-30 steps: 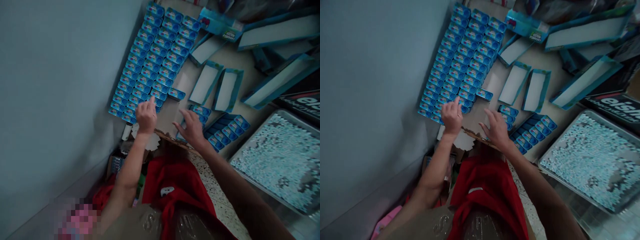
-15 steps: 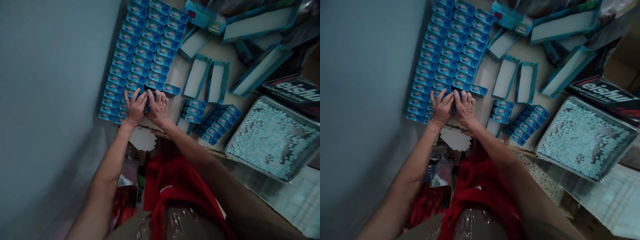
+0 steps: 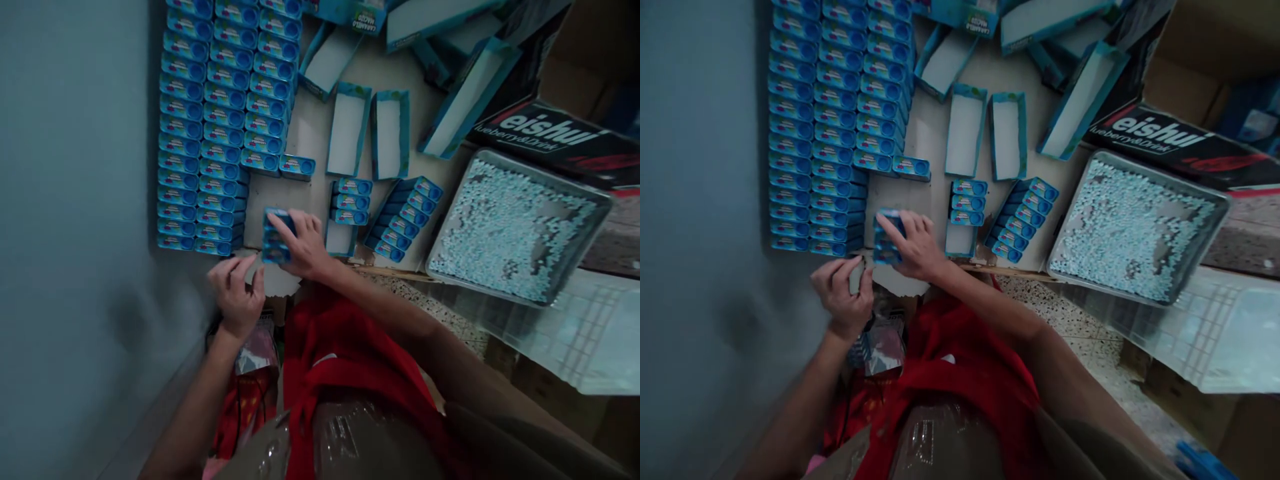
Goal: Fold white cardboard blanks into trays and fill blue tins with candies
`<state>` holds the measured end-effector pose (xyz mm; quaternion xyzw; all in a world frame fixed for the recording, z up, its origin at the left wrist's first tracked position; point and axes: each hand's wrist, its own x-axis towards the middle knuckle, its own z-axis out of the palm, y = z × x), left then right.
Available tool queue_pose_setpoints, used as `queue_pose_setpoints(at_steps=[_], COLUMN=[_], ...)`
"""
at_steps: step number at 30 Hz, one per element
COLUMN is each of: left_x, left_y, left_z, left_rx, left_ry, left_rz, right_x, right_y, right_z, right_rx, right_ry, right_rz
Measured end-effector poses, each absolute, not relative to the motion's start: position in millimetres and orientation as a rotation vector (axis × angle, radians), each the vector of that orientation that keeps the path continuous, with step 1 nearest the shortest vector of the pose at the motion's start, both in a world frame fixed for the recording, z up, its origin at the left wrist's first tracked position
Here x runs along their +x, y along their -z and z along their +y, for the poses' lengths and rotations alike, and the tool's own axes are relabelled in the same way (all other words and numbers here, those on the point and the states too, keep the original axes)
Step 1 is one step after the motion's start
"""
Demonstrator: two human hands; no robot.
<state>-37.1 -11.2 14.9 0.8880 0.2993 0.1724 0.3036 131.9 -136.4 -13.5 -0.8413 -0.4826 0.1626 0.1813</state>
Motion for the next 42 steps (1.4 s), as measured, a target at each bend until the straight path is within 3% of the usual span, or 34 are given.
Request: queue_pose_setpoints(at_steps=[4, 9, 16, 22, 34, 42], left_x=[-46.5, -6.4, 22.3, 37.9, 72.5, 89.8], left_y=[-14.0, 15.0, 55.1, 58.6, 87.7, 91.0], left_z=[-79.1, -143.8, -169.7, -158.3, -160.2, -161.3], left_rx=[1.871, 1.339, 1.486, 1.883, 1.910, 1.902], left_ry=[-0.130, 0.114, -0.059, -0.070, -0.222, -0.325], left_rz=[0.999, 0.679, 0.732, 0.713, 0.622, 0.806], right_x=[104.2, 120.6, 144.9, 147.3, 154.3, 170.1], right_y=[1.7, 21.8, 50.3, 42.7, 38.2, 22.3], right_z=[-248.4, -314.5, -313.3, -305.6, -289.3, -277.1], right_rx=[-2.367, -2.498, -2.472, -2.545, -2.589, -2.659], right_ry=[-0.314, -0.392, -0.436, -0.405, -0.114, -0.388], right_rz=[-1.393, -1.351, -1.329, -1.268, -1.263, -1.307])
